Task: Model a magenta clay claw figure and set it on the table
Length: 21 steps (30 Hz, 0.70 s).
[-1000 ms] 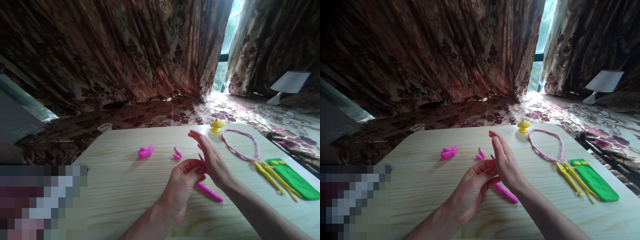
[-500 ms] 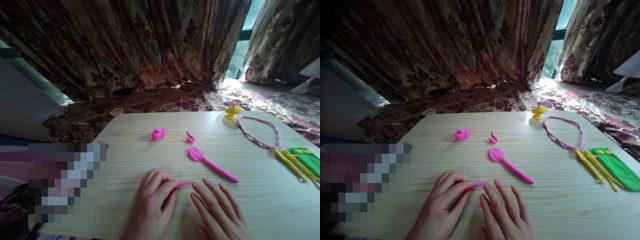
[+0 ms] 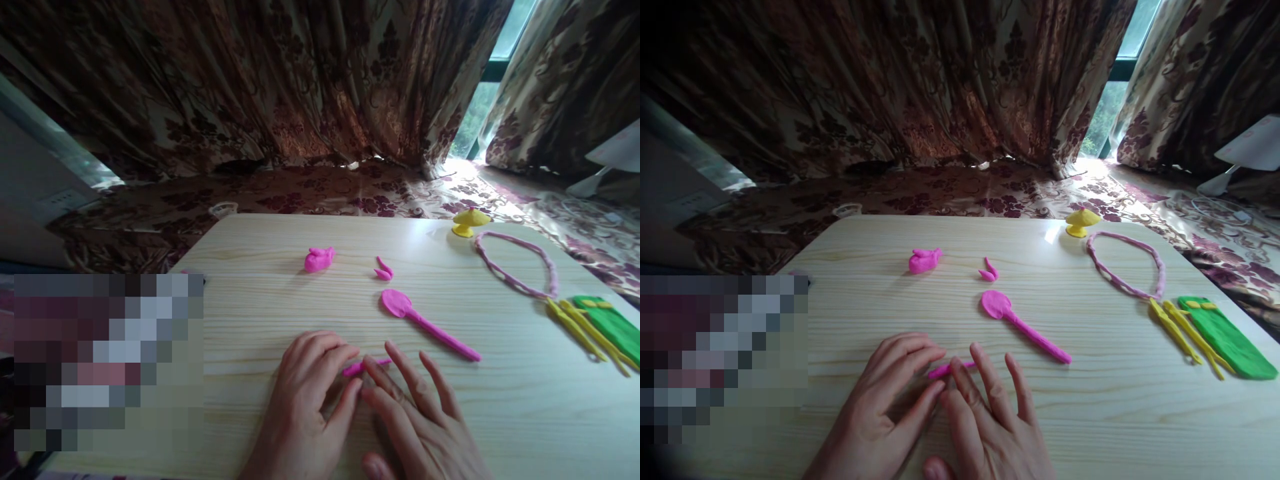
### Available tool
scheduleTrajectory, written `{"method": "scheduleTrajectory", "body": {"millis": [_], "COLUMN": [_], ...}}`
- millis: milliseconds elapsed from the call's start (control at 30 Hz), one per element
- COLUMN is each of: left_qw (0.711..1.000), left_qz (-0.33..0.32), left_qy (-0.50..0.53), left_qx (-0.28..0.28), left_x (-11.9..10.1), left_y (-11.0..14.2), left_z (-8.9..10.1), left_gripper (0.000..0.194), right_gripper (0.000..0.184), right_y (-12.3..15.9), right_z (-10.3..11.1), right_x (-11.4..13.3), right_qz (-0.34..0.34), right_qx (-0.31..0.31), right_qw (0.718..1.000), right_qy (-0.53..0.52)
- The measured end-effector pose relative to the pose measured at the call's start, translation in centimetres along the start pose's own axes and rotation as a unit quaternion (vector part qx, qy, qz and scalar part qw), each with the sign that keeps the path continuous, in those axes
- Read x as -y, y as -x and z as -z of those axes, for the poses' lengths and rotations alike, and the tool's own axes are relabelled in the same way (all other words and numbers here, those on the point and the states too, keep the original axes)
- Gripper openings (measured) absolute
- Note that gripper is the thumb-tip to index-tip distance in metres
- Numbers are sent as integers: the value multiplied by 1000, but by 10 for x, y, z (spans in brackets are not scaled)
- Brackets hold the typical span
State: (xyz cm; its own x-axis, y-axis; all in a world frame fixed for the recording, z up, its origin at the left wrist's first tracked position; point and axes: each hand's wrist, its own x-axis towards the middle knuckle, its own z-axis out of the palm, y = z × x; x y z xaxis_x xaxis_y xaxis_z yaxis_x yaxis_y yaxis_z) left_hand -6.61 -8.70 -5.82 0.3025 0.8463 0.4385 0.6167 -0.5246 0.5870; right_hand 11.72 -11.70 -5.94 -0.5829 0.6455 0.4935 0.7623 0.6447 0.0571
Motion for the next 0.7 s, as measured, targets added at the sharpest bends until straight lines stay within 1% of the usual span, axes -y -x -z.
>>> {"method": "scheduleTrajectory", "body": {"millis": [67, 167, 300, 467, 500, 633, 700], "left_qw": [1000, 1000, 998, 996, 996, 996, 996], "left_qz": [3, 20, 63, 78, 80, 80, 79], "left_qy": [-5, 11, 23, 27, 29, 26, 27], "left_qx": [-5, -15, -18, -14, -14, -14, -19], "left_x": [1, 1, 1, 2, 2, 3, 3], "left_y": [2, 2, 3, 4, 4, 4, 4], "left_z": [0, 2, 6, 9, 9, 10, 10], "left_gripper": [39, 39, 38, 38, 38, 37, 36], "right_gripper": [43, 41, 49, 36, 37, 55, 51], "right_y": [-1, -3, -3, 3, 2, -6, -6], "right_z": [1, 1, -1, -1, -1, 0, 1], "right_x": [0, 0, 1, 3, 3, 1, -1], "right_qz": [8, 26, -15, 5, 4, -18, 8], "right_qx": [-3, 0, -2, -3, -4, 0, 10], "right_qw": [1000, 1000, 1000, 1000, 1000, 1000, 1000], "right_qy": [4, 7, -5, 7, 6, -2, 9]}}
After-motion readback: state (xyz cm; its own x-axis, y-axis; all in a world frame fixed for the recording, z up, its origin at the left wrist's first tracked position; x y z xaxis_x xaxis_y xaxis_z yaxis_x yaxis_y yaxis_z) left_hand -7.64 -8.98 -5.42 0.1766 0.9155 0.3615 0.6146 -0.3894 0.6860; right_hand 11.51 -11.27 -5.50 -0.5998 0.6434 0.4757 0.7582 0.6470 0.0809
